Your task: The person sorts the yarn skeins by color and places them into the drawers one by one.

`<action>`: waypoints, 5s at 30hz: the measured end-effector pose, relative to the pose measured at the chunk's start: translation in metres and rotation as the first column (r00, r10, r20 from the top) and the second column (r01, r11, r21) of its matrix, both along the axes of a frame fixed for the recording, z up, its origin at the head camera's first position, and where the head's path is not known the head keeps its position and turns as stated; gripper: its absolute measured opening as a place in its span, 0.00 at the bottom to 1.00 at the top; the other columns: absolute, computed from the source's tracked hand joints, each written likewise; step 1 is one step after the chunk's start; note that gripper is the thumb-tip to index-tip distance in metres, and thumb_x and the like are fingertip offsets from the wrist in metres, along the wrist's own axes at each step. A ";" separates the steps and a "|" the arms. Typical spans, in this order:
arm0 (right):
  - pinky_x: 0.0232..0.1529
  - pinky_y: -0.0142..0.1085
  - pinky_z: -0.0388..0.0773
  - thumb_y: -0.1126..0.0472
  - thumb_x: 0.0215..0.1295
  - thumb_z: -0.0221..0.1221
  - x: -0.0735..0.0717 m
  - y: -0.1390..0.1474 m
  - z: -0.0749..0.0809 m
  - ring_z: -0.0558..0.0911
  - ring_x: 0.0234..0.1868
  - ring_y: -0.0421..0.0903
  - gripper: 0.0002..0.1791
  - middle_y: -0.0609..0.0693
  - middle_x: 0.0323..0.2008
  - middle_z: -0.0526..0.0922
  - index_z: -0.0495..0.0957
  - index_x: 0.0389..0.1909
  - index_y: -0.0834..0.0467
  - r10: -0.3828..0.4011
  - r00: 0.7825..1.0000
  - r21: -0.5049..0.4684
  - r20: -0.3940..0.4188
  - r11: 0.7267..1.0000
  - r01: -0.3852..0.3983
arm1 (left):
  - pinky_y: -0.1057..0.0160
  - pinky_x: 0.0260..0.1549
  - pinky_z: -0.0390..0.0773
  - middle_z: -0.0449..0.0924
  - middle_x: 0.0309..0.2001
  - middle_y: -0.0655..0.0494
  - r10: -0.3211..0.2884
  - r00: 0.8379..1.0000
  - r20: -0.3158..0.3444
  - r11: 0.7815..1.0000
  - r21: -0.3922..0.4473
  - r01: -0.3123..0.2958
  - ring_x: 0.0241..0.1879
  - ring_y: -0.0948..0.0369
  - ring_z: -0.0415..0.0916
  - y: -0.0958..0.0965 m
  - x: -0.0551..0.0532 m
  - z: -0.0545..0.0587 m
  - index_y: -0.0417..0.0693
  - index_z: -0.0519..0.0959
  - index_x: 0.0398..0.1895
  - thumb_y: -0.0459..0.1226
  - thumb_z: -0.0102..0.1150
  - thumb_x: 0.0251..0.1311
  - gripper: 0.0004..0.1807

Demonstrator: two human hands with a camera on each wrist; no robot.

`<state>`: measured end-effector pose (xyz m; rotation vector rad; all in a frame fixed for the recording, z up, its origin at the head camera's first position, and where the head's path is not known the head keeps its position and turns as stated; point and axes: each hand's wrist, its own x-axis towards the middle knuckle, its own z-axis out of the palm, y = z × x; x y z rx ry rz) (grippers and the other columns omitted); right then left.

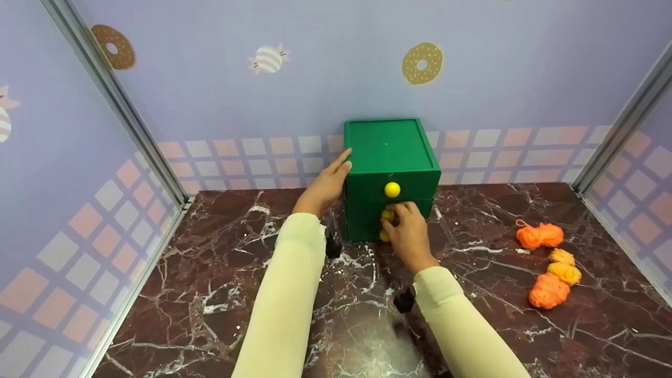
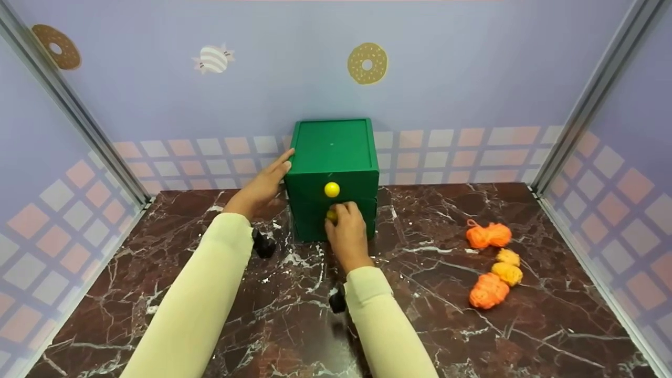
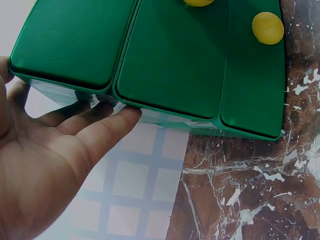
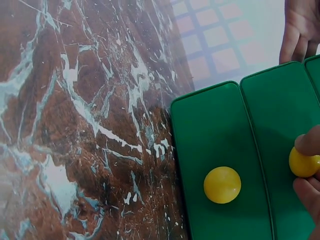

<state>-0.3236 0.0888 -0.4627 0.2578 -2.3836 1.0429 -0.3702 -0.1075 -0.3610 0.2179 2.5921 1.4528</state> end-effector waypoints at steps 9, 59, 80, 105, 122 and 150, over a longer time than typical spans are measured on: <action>0.46 0.44 0.80 0.63 0.57 0.69 0.007 0.004 -0.001 0.81 0.41 0.52 0.11 0.55 0.40 0.77 0.82 0.40 0.61 -0.015 1.000 0.024 -0.016 1.000 0.015 | 0.41 0.72 0.49 0.44 0.78 0.60 -0.008 1.000 0.016 1.000 0.017 0.008 0.77 0.49 0.45 0.002 0.000 0.001 0.87 0.46 0.73 0.61 0.30 0.72 0.27; 0.39 0.38 0.82 0.63 0.54 0.71 0.047 0.014 -0.003 0.79 0.36 0.45 0.11 0.51 0.36 0.77 0.83 0.37 0.58 0.048 0.993 0.109 -0.104 0.993 -0.037 | 0.41 0.71 0.53 0.43 0.78 0.61 0.007 0.999 0.042 0.997 0.070 -0.010 0.76 0.49 0.49 0.003 0.000 0.000 0.86 0.46 0.73 0.60 0.31 0.73 0.27; 0.38 0.39 0.81 0.63 0.54 0.70 0.060 0.016 -0.008 0.78 0.35 0.44 0.10 0.51 0.36 0.77 0.82 0.36 0.57 0.056 0.989 0.105 -0.137 0.994 -0.042 | 0.42 0.73 0.47 0.44 0.78 0.60 -0.005 1.000 0.027 0.999 0.046 0.004 0.77 0.50 0.43 0.002 0.001 0.001 0.85 0.45 0.74 0.60 0.31 0.73 0.27; 0.39 0.36 0.82 0.64 0.54 0.69 0.062 0.029 -0.013 0.81 0.37 0.42 0.12 0.50 0.39 0.79 0.83 0.41 0.57 0.063 0.982 0.057 -0.177 0.997 -0.054 | 0.43 0.73 0.49 0.43 0.79 0.58 -0.011 1.000 0.028 0.999 0.045 0.010 0.77 0.49 0.43 0.002 0.000 0.000 0.84 0.45 0.74 0.60 0.30 0.73 0.28; 0.35 0.37 0.79 0.69 0.52 0.66 0.057 0.057 -0.011 0.79 0.32 0.43 0.08 0.50 0.34 0.81 0.83 0.34 0.57 0.020 0.969 0.047 -0.247 0.999 -0.009 | 0.42 0.73 0.48 0.44 0.78 0.62 0.015 0.998 0.066 0.992 0.124 -0.023 0.77 0.51 0.41 0.002 0.001 -0.001 0.87 0.48 0.73 0.59 0.33 0.73 0.26; 0.34 0.33 0.74 0.72 0.48 0.64 0.050 0.117 -0.010 0.78 0.29 0.45 0.06 0.53 0.27 0.80 0.82 0.28 0.61 -0.116 0.970 -0.010 -0.213 0.993 0.117 | 0.39 0.68 0.57 0.41 0.79 0.62 -0.012 0.996 0.088 0.987 0.160 -0.002 0.77 0.50 0.42 0.002 0.002 0.000 0.88 0.46 0.72 0.59 0.33 0.73 0.26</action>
